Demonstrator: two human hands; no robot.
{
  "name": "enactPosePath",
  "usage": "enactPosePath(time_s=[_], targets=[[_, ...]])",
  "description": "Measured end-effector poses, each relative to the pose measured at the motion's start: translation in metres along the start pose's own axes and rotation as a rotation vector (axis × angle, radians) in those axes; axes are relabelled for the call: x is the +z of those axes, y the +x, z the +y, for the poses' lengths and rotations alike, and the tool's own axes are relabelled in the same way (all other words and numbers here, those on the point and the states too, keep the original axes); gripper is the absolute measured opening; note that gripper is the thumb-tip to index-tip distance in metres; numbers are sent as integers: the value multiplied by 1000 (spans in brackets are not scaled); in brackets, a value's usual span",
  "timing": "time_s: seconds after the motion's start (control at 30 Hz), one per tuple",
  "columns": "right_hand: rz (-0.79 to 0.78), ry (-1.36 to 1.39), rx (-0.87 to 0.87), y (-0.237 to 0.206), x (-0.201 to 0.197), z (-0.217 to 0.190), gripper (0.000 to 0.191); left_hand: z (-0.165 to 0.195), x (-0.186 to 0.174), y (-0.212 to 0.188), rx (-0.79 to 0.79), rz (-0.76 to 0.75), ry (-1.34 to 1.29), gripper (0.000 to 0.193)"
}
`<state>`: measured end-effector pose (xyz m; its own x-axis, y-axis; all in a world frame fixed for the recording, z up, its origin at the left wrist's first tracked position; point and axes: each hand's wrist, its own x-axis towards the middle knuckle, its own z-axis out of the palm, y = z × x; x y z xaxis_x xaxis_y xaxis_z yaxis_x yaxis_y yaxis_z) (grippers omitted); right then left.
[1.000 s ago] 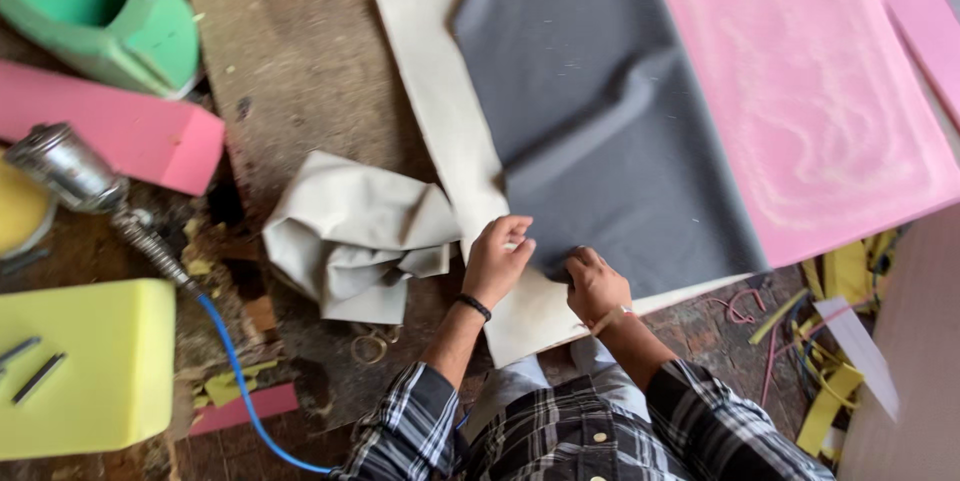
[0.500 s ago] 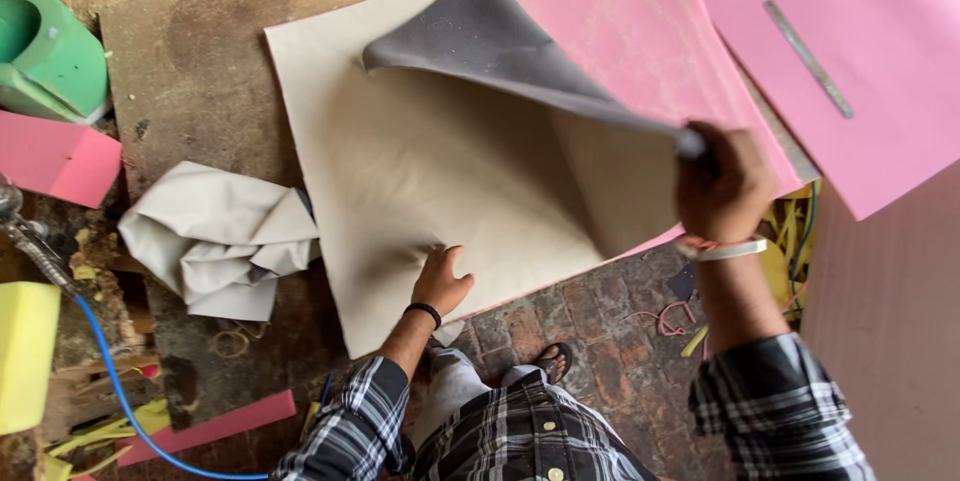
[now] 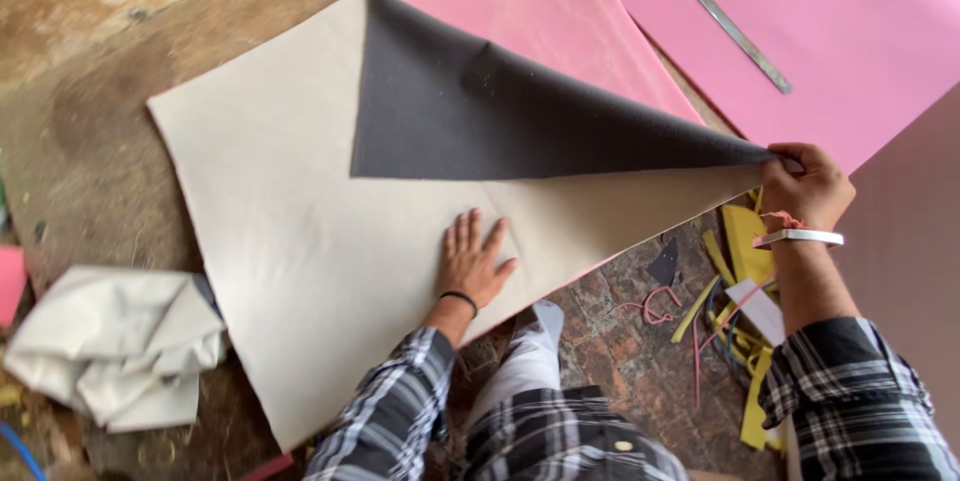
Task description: The person spreads a large white fabric sheet flat on a pink foam sheet on the workbench, then uses a spray gun to apply adhesive and presses and smooths the fabric down onto the foam, folding back a corner and re-smoothing it. They reposition the sheets, use a steel ruler along the edge, and briefly handle a phone before returning to smoothing the fabric.
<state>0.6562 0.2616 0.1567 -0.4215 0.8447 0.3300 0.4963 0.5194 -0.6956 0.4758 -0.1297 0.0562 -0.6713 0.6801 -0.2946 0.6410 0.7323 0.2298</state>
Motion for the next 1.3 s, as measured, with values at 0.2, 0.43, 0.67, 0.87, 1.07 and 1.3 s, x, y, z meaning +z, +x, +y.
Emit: enactPosePath(time_s=[0.2, 0.43, 0.67, 0.87, 1.07, 1.3], targets=[[-47, 214, 509, 19, 29, 77, 17, 71, -11, 117, 112, -180, 51, 58], [39, 258, 695, 18, 69, 125, 35, 155, 2, 230, 228, -245, -171, 58], [28, 141, 698, 16, 75, 135, 41, 246, 5, 264, 423, -198, 59, 72], [-186, -203, -10, 26, 74, 134, 34, 313, 38, 199, 600, 9, 251, 82], [-1049, -7, -741, 22, 130, 78, 63, 288, 41, 131, 572, -119, -262, 63], [-954, -463, -596, 66, 147, 83, 95, 141, 40, 79, -174, 312, 68, 74]])
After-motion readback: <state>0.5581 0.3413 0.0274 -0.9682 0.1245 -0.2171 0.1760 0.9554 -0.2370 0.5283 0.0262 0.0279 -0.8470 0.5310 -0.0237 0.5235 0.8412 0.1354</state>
